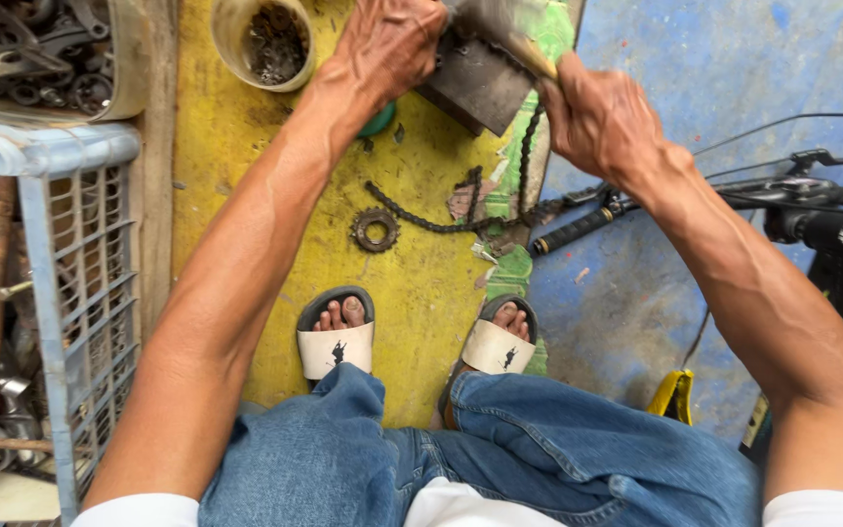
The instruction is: The person uses a hammer and metal block to drive pins into bicycle chain links, then uses a wrench to hold and adjust the chain. The chain is repeatedly aligned and struck to connect links.
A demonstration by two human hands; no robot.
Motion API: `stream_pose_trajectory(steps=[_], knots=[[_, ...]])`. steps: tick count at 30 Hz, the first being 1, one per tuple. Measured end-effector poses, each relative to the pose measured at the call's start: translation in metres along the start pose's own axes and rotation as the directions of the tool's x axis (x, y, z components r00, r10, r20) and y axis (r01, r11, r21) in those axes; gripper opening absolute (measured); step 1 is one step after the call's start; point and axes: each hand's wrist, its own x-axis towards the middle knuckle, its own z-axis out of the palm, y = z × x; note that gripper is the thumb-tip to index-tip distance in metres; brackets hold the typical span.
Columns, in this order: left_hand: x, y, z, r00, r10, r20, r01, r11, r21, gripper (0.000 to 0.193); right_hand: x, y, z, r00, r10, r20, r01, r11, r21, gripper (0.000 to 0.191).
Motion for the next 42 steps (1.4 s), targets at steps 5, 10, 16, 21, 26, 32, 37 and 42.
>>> stream_pose_trajectory(steps=[5, 10, 16, 21, 26, 32, 37, 42], knots=[[0.002, 0.0, -0.007, 0.98, 0.109, -0.169, -0.09, 0.989, 0.116, 0.016, 0.009, 0.002, -0.01, 0.996, 0.077, 0.04, -0.078, 0.996, 0.031, 0.039], [0.0, -0.003, -0.007, 0.998, 0.015, 0.064, -0.017, 0.999, 0.043, 0.024, 0.003, 0.008, -0.012, 0.989, 0.028, -0.147, -0.006, 0.989, 0.148, 0.036], [-0.001, -0.003, -0.005, 0.989, 0.09, -0.121, -0.083, 0.994, 0.065, 0.024, -0.008, 0.033, -0.001, 0.968, -0.008, -0.251, 0.034, 0.995, 0.098, 0.034], [-0.002, -0.005, -0.003, 0.951, 0.161, -0.262, -0.151, 0.987, 0.061, 0.014, -0.004, 0.073, 0.028, 0.913, 0.146, -0.381, -0.169, 0.985, -0.029, 0.032], [0.001, -0.007, 0.001, 0.975, 0.123, -0.187, -0.13, 0.991, -0.024, 0.012, -0.015, 0.105, 0.049, 0.884, 0.294, -0.363, -0.363, 0.922, -0.137, 0.034], [0.001, -0.007, -0.004, 0.961, 0.148, -0.234, -0.159, 0.987, -0.03, 0.01, -0.028, 0.098, 0.064, 0.897, 0.298, -0.328, -0.34, 0.937, -0.078, 0.028], [-0.001, -0.007, -0.007, 0.953, 0.148, -0.264, -0.172, 0.983, -0.07, 0.012, -0.066, 0.064, 0.074, 0.968, -0.091, -0.235, 0.081, 0.995, -0.05, 0.024], [-0.002, -0.006, -0.002, 0.98, 0.099, -0.175, -0.107, 0.993, -0.041, 0.013, -0.108, 0.019, 0.109, 0.981, -0.088, 0.172, 0.152, 0.9, -0.409, 0.051]])
